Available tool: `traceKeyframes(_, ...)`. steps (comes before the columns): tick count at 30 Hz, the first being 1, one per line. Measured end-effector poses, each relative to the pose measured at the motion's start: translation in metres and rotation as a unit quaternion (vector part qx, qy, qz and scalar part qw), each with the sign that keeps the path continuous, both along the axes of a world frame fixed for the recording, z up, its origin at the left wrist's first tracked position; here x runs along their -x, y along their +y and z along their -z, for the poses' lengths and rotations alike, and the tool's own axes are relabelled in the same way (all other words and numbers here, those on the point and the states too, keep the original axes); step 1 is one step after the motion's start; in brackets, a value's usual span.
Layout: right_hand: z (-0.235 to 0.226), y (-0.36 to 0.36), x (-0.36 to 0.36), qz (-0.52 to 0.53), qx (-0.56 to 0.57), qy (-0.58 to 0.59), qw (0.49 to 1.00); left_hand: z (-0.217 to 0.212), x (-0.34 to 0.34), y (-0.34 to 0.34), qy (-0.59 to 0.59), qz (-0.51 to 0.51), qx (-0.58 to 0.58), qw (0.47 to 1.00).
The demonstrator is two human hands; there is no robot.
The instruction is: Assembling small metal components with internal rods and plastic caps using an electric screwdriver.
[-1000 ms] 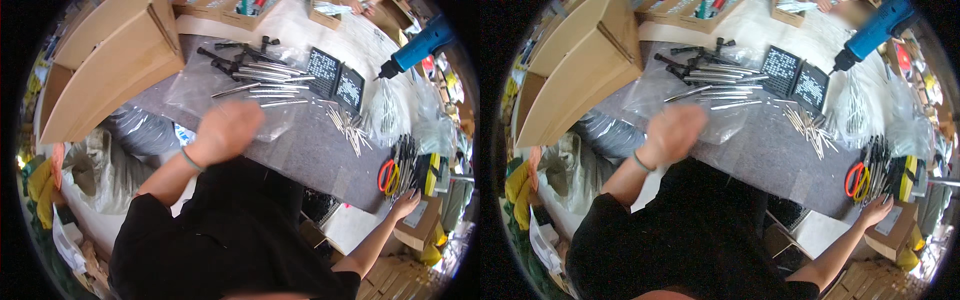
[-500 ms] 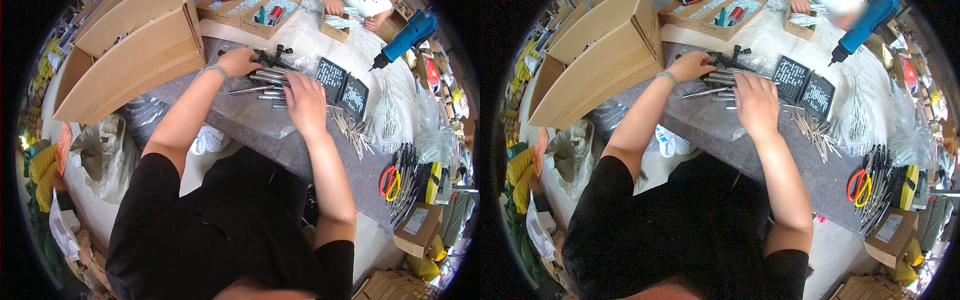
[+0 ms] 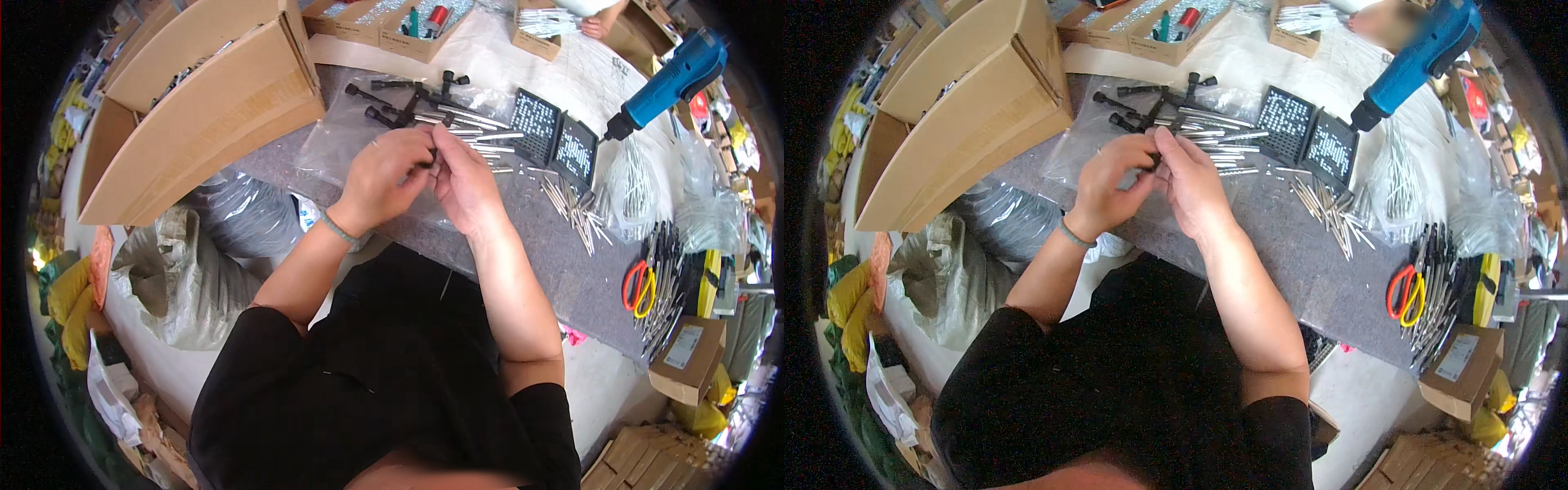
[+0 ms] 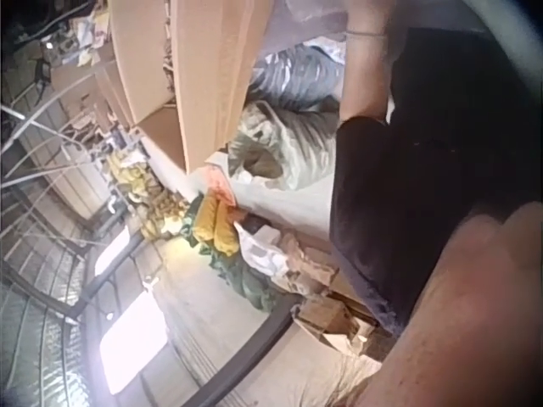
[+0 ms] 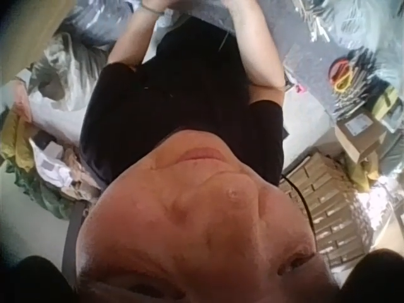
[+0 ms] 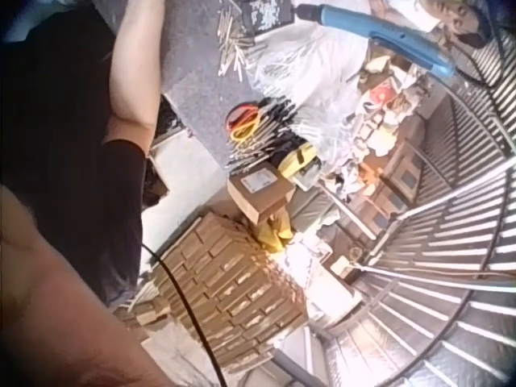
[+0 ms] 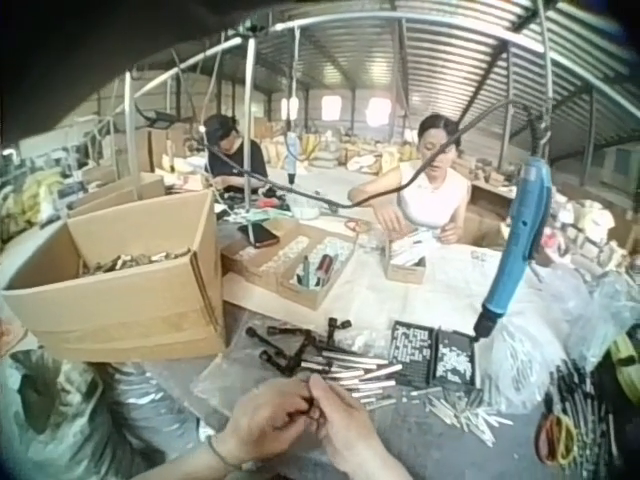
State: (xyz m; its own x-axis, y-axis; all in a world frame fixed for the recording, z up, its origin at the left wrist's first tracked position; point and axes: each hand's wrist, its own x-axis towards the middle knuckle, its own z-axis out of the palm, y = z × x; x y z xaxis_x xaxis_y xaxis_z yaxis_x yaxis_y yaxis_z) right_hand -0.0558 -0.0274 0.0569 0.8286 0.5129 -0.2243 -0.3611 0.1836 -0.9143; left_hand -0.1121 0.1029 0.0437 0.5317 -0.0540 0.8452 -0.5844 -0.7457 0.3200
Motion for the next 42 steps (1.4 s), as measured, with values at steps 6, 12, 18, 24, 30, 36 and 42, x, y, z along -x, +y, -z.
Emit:
traceKeyframes(6, 0.008, -0.064, -0.027, 0.158, 0.395, -0.501, 0.754, 0.018, -0.003, 0.013, 0.079, -0.145, -0.121, 0.979)
traceKeyframes(12, 0.018, -0.076, -0.037, 0.146, 0.452, -0.590, 0.653, 0.005, -0.033, -0.001, 0.134, -0.140, -0.187, 0.963)
traceKeyframes(18, 0.002, -0.103, -0.022, 0.213, 0.415, -0.593, 0.657, 0.001, -0.066, 0.011, 0.243, -0.124, -0.302, 0.914)
traceKeyframes(24, -0.001, -0.264, -0.098, 0.332, 0.567, -0.488, 0.574, -0.007, -0.076, 0.009, 0.259, -0.116, -0.334, 0.899)
traceKeyframes(30, 0.012, -0.302, -0.156, 0.014, 0.797, -0.287, 0.531, -0.006, -0.072, 0.008, 0.153, -0.119, -0.275, 0.942)
traceKeyframes(36, -0.005, -0.274, -0.157, 0.032, 0.813, -0.254, 0.524, -0.023, -0.045, -0.035, 0.019, -0.070, -0.269, 0.960)
traceKeyframes(42, -0.011, -0.273, -0.165, 0.058, 0.798, -0.261, 0.539, -0.007, -0.021, -0.073, 0.074, 0.058, -0.182, 0.979)
